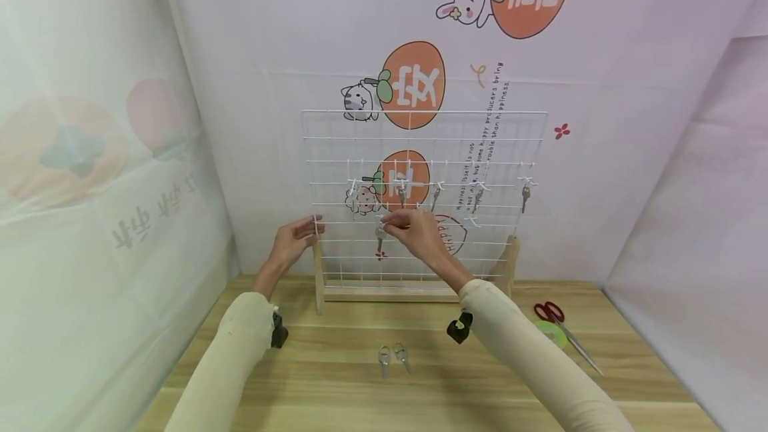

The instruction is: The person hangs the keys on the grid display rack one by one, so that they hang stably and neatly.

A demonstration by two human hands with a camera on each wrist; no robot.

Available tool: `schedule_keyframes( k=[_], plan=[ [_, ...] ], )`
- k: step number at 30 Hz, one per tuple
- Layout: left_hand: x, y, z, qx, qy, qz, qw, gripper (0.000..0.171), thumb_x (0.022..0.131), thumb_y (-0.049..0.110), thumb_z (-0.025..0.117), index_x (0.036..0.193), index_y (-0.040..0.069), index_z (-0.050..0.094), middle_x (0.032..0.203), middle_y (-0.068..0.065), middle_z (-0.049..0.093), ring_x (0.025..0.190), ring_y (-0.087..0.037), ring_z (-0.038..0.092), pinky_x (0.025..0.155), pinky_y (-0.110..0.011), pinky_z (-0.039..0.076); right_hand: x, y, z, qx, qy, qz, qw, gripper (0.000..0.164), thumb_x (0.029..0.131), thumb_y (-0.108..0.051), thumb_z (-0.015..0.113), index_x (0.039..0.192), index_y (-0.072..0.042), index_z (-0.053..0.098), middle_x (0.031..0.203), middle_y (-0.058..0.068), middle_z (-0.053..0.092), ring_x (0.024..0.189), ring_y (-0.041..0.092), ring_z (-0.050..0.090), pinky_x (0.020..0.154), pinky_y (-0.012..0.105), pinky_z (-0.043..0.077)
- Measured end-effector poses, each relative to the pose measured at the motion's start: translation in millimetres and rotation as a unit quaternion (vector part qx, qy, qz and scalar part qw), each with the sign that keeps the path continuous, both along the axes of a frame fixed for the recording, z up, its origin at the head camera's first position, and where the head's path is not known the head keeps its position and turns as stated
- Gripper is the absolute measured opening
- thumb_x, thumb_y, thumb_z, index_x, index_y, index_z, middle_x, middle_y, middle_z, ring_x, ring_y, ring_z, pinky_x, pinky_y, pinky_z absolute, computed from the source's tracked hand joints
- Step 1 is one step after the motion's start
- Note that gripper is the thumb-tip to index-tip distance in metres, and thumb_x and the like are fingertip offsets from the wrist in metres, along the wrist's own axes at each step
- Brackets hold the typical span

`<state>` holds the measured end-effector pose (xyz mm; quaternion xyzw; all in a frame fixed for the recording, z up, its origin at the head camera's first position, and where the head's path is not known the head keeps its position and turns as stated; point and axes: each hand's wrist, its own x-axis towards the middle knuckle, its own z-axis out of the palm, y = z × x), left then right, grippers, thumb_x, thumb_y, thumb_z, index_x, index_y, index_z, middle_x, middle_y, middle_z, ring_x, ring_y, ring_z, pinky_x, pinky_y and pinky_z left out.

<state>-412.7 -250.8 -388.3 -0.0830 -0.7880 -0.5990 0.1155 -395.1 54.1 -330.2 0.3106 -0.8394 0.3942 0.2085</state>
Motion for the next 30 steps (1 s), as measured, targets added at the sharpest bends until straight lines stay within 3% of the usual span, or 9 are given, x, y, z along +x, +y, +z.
schedule_keyframes(
  k=[14, 23, 30],
  plan=[
    [-0.7, 2, -2.5, 0.001, 0.009, -0.01, 0.9999, 0.05, 0.097, -0.014, 0.061, 0.146, -0.002, 0.056, 0.135, -0.025, 0.065, 0.131, -0.039, 0.059, 0.108, -0.04, 0.052, 1.4, 9, -1.8, 0.016, -0.021, -0.001, 1.0, 0.018, 0.094, -0.008, 0.078, 0.111, -0.001, 0.079, 0.1, 0.009, 0.079, 0.088, 0.019, 0.075, 0.081, 0.03, 0.064],
    [-0.2, 1, -0.9, 0.011, -0.001, -0.007, 0.9999, 0.051, 0.097, -0.015, 0.06, 0.145, 0.0, 0.057, 0.136, -0.024, 0.065, 0.132, -0.037, 0.059, 0.109, -0.04, 0.052, 22.8, 18, -6.8, 0.014, -0.025, 0.036, 0.999, 0.022, 0.092, -0.009, 0.08, 0.114, -0.004, 0.078, 0.105, 0.011, 0.079, 0.092, 0.017, 0.074, 0.085, 0.029, 0.063],
    [-0.7, -1, -0.7, 0.013, 0.0, -0.011, 0.9999, 0.051, 0.098, -0.013, 0.06, 0.146, 0.001, 0.057, 0.137, -0.024, 0.065, 0.133, -0.037, 0.059, 0.108, -0.037, 0.052, 42.0, 24, -23.9, 0.038, -0.033, 0.055, 0.997, 0.019, 0.092, -0.009, 0.081, 0.111, -0.008, 0.079, 0.106, 0.01, 0.079, 0.093, 0.016, 0.074, 0.086, 0.029, 0.063]
  ],
)
